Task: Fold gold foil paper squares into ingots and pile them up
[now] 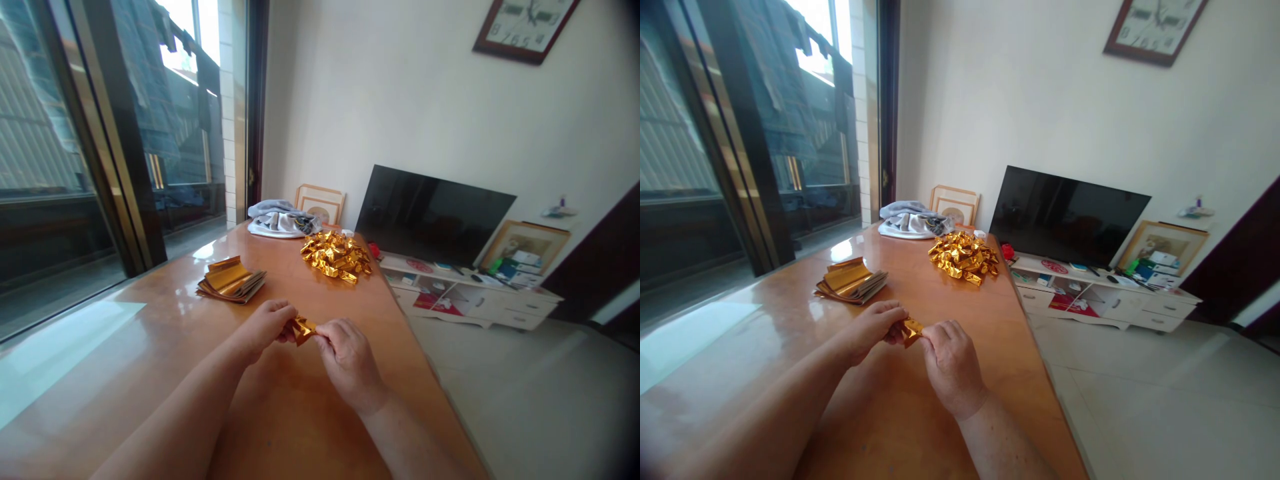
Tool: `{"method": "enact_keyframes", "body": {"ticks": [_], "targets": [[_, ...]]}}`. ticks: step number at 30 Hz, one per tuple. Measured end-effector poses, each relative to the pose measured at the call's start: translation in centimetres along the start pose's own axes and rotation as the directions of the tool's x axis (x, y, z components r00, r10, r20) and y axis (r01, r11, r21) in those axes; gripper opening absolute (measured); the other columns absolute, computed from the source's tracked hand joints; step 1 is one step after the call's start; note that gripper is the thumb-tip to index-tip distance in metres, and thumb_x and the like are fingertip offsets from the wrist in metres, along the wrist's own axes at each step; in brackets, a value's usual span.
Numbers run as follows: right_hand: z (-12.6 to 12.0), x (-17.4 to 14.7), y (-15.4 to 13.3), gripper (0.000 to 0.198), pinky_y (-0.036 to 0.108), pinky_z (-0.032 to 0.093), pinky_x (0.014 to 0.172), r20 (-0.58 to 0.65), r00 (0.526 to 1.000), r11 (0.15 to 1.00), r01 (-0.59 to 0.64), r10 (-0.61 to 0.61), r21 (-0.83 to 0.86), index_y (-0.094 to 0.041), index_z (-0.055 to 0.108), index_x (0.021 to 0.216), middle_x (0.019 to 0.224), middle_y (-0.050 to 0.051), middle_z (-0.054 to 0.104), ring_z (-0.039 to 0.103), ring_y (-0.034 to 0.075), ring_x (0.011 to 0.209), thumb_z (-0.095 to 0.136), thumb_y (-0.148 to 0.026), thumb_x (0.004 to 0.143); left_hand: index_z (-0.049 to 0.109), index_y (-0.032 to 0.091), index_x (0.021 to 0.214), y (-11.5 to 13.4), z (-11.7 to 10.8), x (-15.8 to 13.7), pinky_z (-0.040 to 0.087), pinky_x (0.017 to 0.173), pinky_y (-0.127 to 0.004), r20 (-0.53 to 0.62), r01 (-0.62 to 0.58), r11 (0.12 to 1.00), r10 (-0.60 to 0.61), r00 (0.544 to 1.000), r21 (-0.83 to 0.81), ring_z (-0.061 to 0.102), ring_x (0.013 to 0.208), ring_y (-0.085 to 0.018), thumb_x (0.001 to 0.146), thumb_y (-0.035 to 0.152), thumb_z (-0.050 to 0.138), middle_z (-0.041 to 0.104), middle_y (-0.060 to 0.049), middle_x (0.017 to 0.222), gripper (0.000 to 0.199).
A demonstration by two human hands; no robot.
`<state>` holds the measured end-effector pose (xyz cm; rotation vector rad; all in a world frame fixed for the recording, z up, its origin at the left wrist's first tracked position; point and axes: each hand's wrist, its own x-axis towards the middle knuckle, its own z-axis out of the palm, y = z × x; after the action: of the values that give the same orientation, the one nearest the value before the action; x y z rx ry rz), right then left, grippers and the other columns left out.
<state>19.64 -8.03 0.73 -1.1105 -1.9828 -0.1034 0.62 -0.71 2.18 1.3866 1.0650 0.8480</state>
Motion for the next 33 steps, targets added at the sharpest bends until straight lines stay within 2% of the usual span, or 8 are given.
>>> {"method": "enact_keyframes", "body": {"ticks": [10, 15, 17, 19, 22, 25, 30, 33], "targets": [[0.1, 0.2, -0.3, 0.014, 0.033, 0.047, 0.077, -0.032, 0.998, 0.997, -0.052, 0.050, -0.062, -0.020, 0.065, 0.092, 0.086, 0.006, 0.065, 0.058, 0.022, 0.084, 0.056, -0.009, 0.091, 0.057, 0.017, 0.072, -0.2, 0.5, 0.0, 0.044, 0.053, -0.025, -0.003, 0.008, 0.999, -0.008, 1.000, -0.034, 0.064, 0.054, -0.016, 0.083, 0.037, 0.057, 0.068, -0.003, 0.063, 0.023], [0.3, 0.2, 0.3, 0.030, 0.034, 0.049, 0.081, -0.051, 0.993, 0.994, -0.106, 0.106, 0.013, -0.021, 0.062, 0.116, 0.095, 0.007, 0.067, 0.061, 0.022, 0.089, 0.054, -0.010, 0.090, 0.057, 0.017, 0.073, 0.1, 0.3, -0.1, 0.045, 0.056, -0.026, -0.054, -0.027, 1.000, 0.026, 0.998, -0.014, 0.063, 0.057, -0.016, 0.082, 0.038, 0.059, 0.069, -0.004, 0.066, 0.023], [0.3, 0.0, 0.5, 0.034, 0.033, 0.050, 0.081, -0.081, 0.981, 0.984, -0.170, 0.174, 0.060, -0.020, 0.059, 0.123, 0.094, 0.007, 0.067, 0.062, 0.022, 0.088, 0.052, -0.012, 0.090, 0.057, 0.018, 0.073, 0.2, 0.3, -0.1, 0.043, 0.055, -0.025, -0.089, -0.045, 0.999, 0.046, 0.995, 0.006, 0.062, 0.057, -0.016, 0.081, 0.037, 0.059, 0.069, -0.004, 0.065, 0.022], [0.3, -0.2, 0.5, 0.029, 0.031, 0.050, 0.077, -0.099, 0.950, 0.949, -0.282, 0.297, 0.140, -0.020, 0.059, 0.118, 0.091, 0.006, 0.067, 0.063, 0.020, 0.083, 0.052, -0.016, 0.091, 0.056, 0.018, 0.072, 0.3, 0.4, 0.0, 0.042, 0.054, -0.025, -0.132, -0.066, 0.998, 0.068, 0.989, 0.020, 0.060, 0.056, -0.015, 0.080, 0.037, 0.059, 0.068, -0.003, 0.064, 0.020], [0.2, -0.4, 0.3, 0.009, 0.026, 0.045, 0.062, -0.047, 0.883, 0.853, -0.435, 0.466, 0.290, -0.020, 0.060, 0.096, 0.077, 0.001, 0.065, 0.058, 0.016, 0.068, 0.054, -0.027, 0.092, 0.057, 0.019, 0.071, 0.2, 0.5, 0.4, 0.042, 0.055, -0.025, -0.190, -0.128, 0.990, 0.137, 0.972, 0.058, 0.059, 0.056, -0.015, 0.080, 0.038, 0.060, 0.067, -0.002, 0.063, 0.021], [0.3, -0.2, 0.0, 0.028, 0.024, 0.039, 0.053, 0.092, 0.818, 0.715, -0.546, 0.568, 0.438, -0.021, 0.054, 0.074, 0.062, -0.002, 0.058, 0.051, 0.013, 0.057, 0.054, -0.041, 0.094, 0.059, 0.019, 0.071, -0.3, 0.6, 0.7, 0.044, 0.058, -0.026, -0.231, -0.208, 0.968, 0.235, 0.944, 0.138, 0.060, 0.060, -0.017, 0.081, 0.040, 0.061, 0.067, -0.002, 0.064, 0.023], [1.2, 0.1, 0.0, 0.037, 0.021, 0.033, 0.045, 0.320, 0.657, 0.390, -0.698, 0.682, 0.601, -0.019, 0.058, 0.074, 0.055, -0.002, 0.057, 0.046, 0.011, 0.048, 0.054, -0.052, 0.091, 0.064, 0.020, 0.073, -0.9, 0.5, 0.8, 0.044, 0.062, -0.027, -0.231, -0.285, 0.921, 0.347, 0.909, 0.264, 0.062, 0.067, -0.018, 0.084, 0.040, 0.060, 0.067, -0.003, 0.069, 0.023], [1.5, 0.0, 0.1, 0.033, 0.020, 0.032, 0.042, 0.371, 0.616, 0.298, -0.716, 0.694, 0.632, -0.018, 0.060, 0.075, 0.056, -0.001, 0.059, 0.046, 0.009, 0.046, 0.057, -0.047, 0.089, 0.064, 0.020, 0.074, -1.0, 0.8, 0.7, 0.043, 0.061, -0.026, -0.224, -0.288, 0.919, 0.350, 0.910, 0.268, 0.062, 0.066, -0.018, 0.084, 0.041, 0.060, 0.068, -0.002, 0.070, 0.023]]}}
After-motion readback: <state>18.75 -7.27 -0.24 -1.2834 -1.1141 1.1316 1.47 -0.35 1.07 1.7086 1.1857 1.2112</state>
